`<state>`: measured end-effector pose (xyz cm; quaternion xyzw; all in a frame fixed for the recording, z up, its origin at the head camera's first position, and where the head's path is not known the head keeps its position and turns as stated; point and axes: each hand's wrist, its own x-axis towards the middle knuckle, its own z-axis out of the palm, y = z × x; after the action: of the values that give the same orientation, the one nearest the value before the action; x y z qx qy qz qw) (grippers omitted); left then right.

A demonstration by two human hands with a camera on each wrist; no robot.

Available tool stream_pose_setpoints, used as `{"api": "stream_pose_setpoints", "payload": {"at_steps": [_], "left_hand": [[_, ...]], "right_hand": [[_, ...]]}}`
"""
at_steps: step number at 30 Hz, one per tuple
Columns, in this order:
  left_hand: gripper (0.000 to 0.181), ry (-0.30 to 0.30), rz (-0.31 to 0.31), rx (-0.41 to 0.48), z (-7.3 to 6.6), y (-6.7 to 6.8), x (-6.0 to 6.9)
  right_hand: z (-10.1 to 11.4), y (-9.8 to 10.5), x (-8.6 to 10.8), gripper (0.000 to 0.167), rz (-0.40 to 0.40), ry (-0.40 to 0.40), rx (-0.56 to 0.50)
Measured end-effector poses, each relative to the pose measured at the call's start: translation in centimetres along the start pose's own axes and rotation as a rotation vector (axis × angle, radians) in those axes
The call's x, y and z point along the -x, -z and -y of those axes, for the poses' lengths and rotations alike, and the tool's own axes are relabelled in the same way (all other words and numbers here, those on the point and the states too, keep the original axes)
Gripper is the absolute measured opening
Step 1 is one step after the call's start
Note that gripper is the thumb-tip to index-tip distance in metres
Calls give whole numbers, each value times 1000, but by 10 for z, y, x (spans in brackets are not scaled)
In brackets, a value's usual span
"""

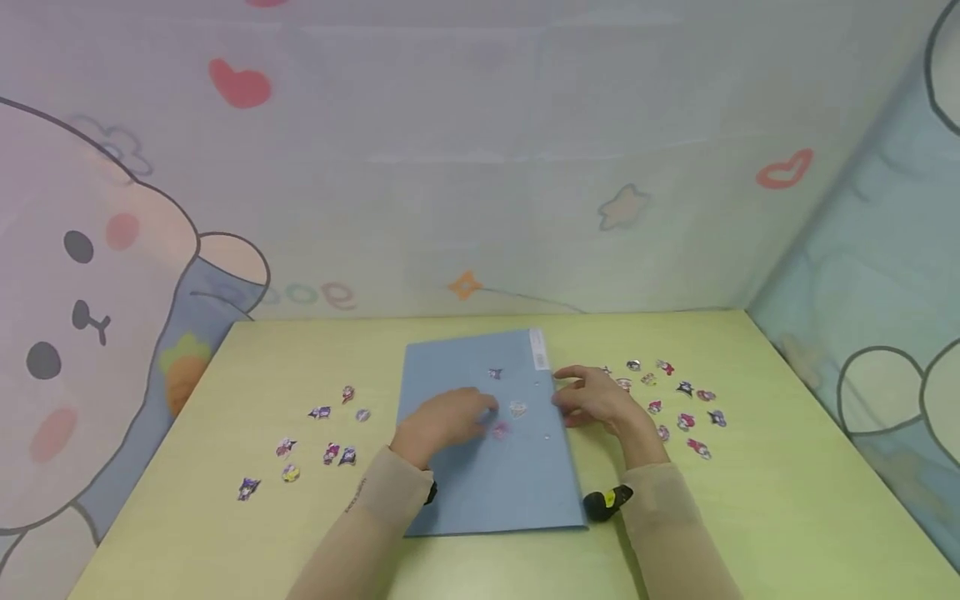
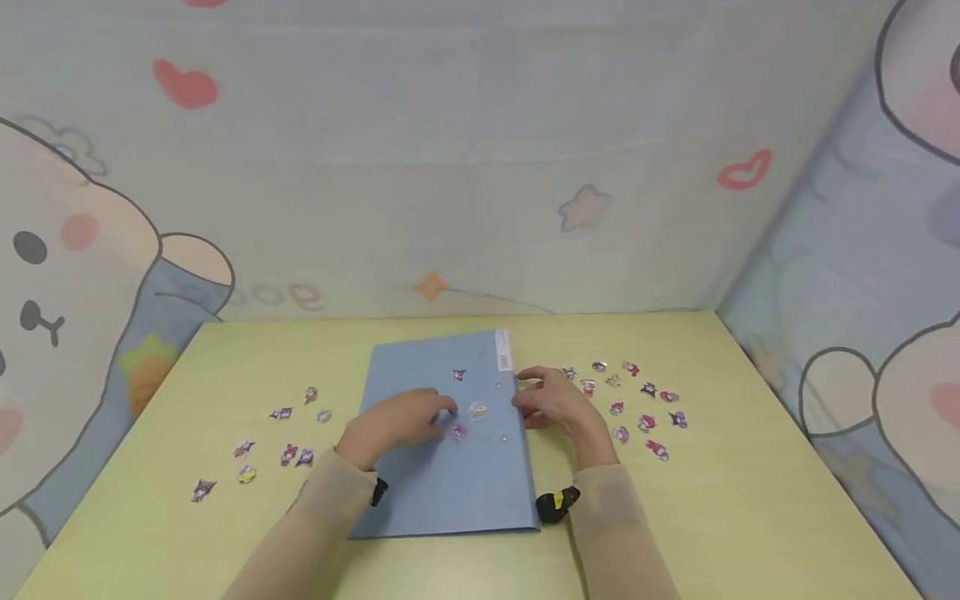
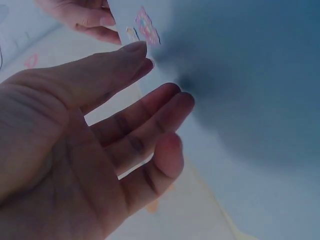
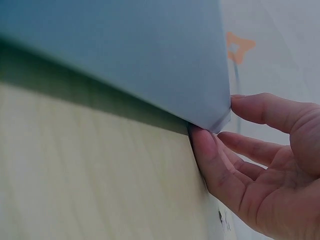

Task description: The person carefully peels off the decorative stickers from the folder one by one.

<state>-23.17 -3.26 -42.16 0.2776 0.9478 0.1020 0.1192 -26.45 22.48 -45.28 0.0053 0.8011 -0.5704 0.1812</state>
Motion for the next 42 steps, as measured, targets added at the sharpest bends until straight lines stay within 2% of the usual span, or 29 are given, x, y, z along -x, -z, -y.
{"api": "stream_pose_setpoints", "payload": {"at_steps": [5,10,20,23,26,30,33,39,42], "left_hand": [[20,-40,1,-1,-7,-1,-10],[5,-69,7,-3,-10,-1,-14],[3,-92,-37,56,-12,-11,-16],[13,-76,-38,61,-13,-14,-14],[17,-76,-63,20,-13,-14,-12],[6,-99,-113,-31,-11,-18,-10],[6,-107,-139,-49,-11,-19,-11],[9,-107,-147,-71,-15,-20,-13],[4,-104,-144,-84,-17,-20,-13]], "right_hand": [[2,-1,2,57,-22,4,24],[1,-1,2,58,-11,5,23],[0,-1,2,58,-13,7,39],[0,-3,3,60,3,19,41],[1,-4,3,59,-7,24,42],[0,-5,2,57,-22,7,57],[0,-4,2,57,-21,4,61],[-1,-3,0,58,-17,5,57],[-2,-4,0,59,-10,13,50]]}}
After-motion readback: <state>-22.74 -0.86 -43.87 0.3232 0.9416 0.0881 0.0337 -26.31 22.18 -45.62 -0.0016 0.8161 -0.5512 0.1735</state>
